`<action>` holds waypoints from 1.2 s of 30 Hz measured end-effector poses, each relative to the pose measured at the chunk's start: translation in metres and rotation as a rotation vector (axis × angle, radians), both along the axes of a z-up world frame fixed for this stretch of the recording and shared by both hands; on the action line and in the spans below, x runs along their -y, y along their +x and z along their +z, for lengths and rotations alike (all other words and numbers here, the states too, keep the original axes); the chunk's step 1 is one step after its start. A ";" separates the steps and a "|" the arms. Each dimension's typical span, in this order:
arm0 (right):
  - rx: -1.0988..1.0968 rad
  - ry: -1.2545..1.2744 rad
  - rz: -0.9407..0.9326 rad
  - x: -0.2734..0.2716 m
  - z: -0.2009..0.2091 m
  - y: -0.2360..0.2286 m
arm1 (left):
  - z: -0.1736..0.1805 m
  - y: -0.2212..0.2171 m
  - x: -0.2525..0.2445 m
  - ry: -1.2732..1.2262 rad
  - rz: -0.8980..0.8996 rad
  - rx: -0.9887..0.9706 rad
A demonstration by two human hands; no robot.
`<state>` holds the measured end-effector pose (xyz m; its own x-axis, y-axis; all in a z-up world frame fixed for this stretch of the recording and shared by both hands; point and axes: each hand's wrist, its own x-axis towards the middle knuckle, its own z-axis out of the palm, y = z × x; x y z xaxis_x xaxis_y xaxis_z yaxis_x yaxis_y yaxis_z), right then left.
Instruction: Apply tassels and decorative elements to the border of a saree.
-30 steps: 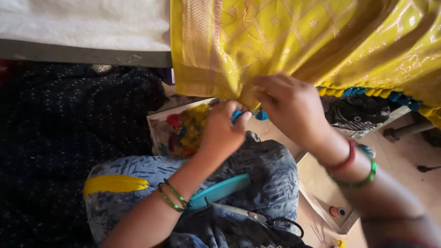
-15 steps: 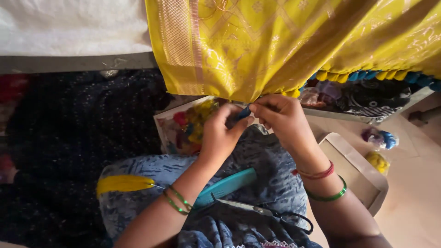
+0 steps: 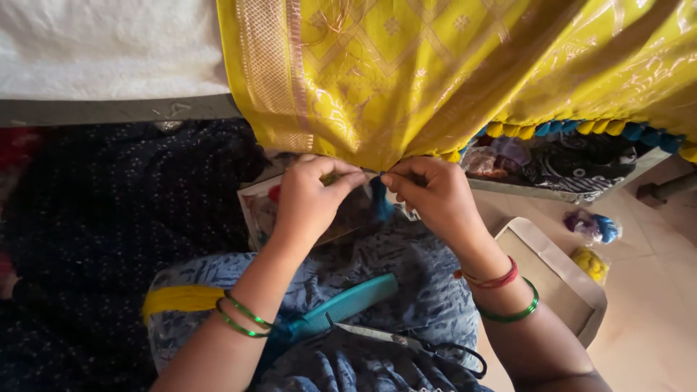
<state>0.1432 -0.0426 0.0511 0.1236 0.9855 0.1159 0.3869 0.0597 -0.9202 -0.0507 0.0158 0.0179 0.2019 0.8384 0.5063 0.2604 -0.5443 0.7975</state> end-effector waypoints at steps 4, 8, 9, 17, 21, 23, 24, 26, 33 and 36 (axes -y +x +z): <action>-0.048 0.018 0.015 -0.003 -0.009 0.003 | -0.002 0.009 0.007 -0.169 -0.126 0.145; 0.346 0.297 -0.118 0.001 -0.005 0.000 | 0.003 0.022 0.026 -0.334 -0.294 0.226; 0.527 0.320 -0.231 0.003 -0.001 -0.002 | 0.003 0.024 0.030 -0.137 -0.223 0.150; 0.792 0.560 0.041 0.036 0.037 -0.005 | -0.001 0.027 0.032 0.046 -0.122 0.145; 0.869 0.560 0.178 0.036 0.055 -0.008 | -0.001 0.027 0.032 -0.077 -0.073 0.130; 0.875 0.586 0.198 0.036 0.057 -0.006 | -0.017 0.026 0.021 -0.367 -0.247 0.457; 0.883 0.606 0.220 0.037 0.057 -0.006 | -0.025 0.025 0.017 -0.662 -0.420 0.791; 0.870 0.619 0.200 0.035 0.057 -0.013 | -0.024 0.024 0.020 -0.577 -0.410 0.702; 0.471 0.551 0.129 0.020 0.033 -0.013 | -0.019 0.025 0.026 -0.597 -0.430 0.621; 0.495 0.574 0.171 0.022 0.047 -0.024 | -0.019 0.021 0.027 -0.613 -0.444 0.651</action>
